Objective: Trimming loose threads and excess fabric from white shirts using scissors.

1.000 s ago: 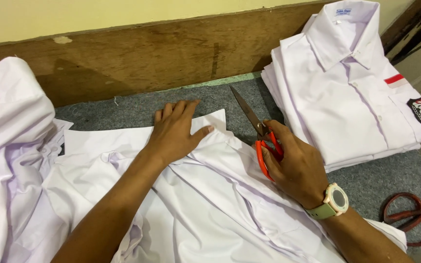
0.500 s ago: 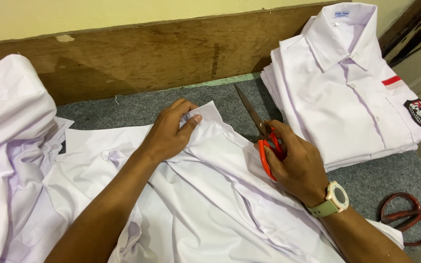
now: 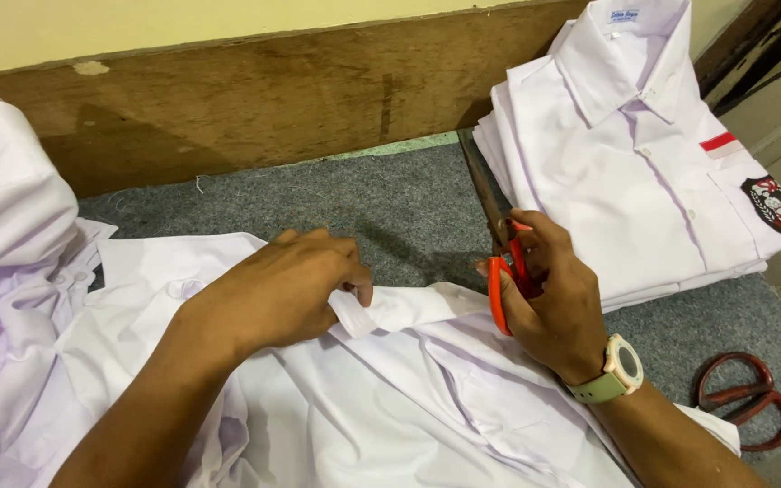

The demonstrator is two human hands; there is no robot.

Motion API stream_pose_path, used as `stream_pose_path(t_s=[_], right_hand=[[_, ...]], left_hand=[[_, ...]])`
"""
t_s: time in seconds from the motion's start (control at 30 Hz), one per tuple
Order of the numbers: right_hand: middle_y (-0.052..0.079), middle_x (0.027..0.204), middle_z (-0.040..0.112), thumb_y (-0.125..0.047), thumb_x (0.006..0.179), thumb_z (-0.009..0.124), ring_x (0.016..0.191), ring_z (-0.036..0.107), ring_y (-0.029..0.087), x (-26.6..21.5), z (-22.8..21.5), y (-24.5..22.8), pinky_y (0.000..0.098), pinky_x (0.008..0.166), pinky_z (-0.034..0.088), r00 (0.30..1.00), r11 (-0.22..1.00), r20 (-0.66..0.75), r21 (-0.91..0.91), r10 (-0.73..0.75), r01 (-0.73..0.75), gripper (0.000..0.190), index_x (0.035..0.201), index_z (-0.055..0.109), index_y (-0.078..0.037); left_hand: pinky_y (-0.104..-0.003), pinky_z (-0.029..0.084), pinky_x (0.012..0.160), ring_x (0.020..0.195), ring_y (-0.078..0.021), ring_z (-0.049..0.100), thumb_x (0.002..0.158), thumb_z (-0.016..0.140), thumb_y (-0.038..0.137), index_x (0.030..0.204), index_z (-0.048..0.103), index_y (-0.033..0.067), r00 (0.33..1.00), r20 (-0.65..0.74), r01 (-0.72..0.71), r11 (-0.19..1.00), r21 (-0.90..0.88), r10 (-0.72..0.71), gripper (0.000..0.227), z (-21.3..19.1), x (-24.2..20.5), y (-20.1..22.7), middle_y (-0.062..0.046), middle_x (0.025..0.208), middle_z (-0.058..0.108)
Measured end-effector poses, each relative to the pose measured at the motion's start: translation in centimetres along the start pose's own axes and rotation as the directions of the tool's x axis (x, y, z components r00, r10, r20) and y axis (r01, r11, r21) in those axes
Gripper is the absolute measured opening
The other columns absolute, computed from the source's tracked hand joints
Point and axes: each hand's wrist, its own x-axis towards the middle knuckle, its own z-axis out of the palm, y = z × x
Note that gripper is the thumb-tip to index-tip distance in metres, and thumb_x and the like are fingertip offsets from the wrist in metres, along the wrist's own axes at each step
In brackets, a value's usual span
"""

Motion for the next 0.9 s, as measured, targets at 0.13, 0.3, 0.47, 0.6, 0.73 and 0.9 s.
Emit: stream_pose_path(t_s=[0.13,0.3,0.47,0.6,0.73,0.9], right_hand=[[0.024,0.094,0.071,-0.008,0.092,0.074,0.051,0.059,0.031,0.0,0.2,0.0,0.0379,0.05,0.046,1.0,0.999,-0.007,0.049,0.015,-0.015,0.058,0.14,0.043,0.001],[0.024,0.095,0.07,-0.008,0.094,0.072,0.051,0.057,0.03,-0.1,0.2,0.1,0.036,0.049,0.044,1.0,0.995,0.019,0.099,0.019,-0.021,0.058,0.14,0.037,0.001],[0.024,0.094,0.069,-0.003,0.093,0.072,0.053,0.06,0.032,0.3,-0.5,0.2,0.0376,0.05,0.046,0.998,0.989,0.034,0.141,0.051,-0.055,0.058,0.139,0.036,0.001],[0.019,0.116,0.071,0.0,0.096,0.064,0.09,0.076,0.022,0.9,-3.7,-0.9,0.0308,0.074,0.061,0.981,0.994,0.169,0.042,0.093,-0.102,0.055,0.14,0.031,-0.004],[0.015,0.107,0.065,-0.006,0.092,0.07,0.082,0.059,0.018,-1.6,-7.1,-1.2,0.0308,0.067,0.049,0.974,0.994,0.202,-0.033,0.104,-0.1,0.06,0.139,0.033,-0.004],[0.024,0.133,0.044,-0.007,0.071,0.079,0.121,0.061,0.032,-6.7,-9.1,1.2,0.0469,0.117,0.046,0.935,0.949,0.227,-0.223,0.272,-0.222,0.091,0.144,0.024,0.002]], left_hand=[[-0.047,0.045,0.099,0.112,-0.0344,0.063,0.073,0.073,0.003,0.106,0.08,0.0133,0.997,0.071,0.024,1.0,-0.011,-0.023,0.035,-0.1,-0.1,0.3,-0.006,0.108,0.074],[-0.049,0.047,0.102,0.115,-0.0343,0.064,0.074,0.074,0.003,0.095,0.082,0.0178,0.997,0.081,0.021,0.999,-0.046,-0.017,0.027,-0.5,-0.1,-0.3,-0.004,0.107,0.076],[-0.054,0.052,0.098,0.108,-0.0428,0.068,0.076,0.068,-0.001,0.099,0.081,0.011,0.982,-0.186,-0.039,0.974,-0.225,-0.003,0.029,-1.2,-0.6,-1.6,-0.014,0.102,0.077],[-0.035,0.046,0.07,0.076,-0.019,0.064,0.088,0.071,0.014,0.096,0.074,0.0222,0.854,-0.498,-0.023,0.946,-0.323,-0.149,0.012,0.6,1.6,-4.2,0.004,0.095,0.07],[-0.043,0.046,0.074,0.095,-0.028,0.065,0.094,0.066,0.019,0.101,0.065,0.0184,0.748,-0.646,-0.012,0.971,-0.238,-0.149,0.007,2.1,2.7,-5.0,0.002,0.102,0.066],[-0.046,0.045,0.072,0.09,-0.0346,0.062,0.097,0.066,0.015,0.104,0.064,0.0111,0.574,-0.809,-0.047,0.982,-0.184,-0.125,0.008,3.3,3.7,-6.2,-0.006,0.101,0.063]])
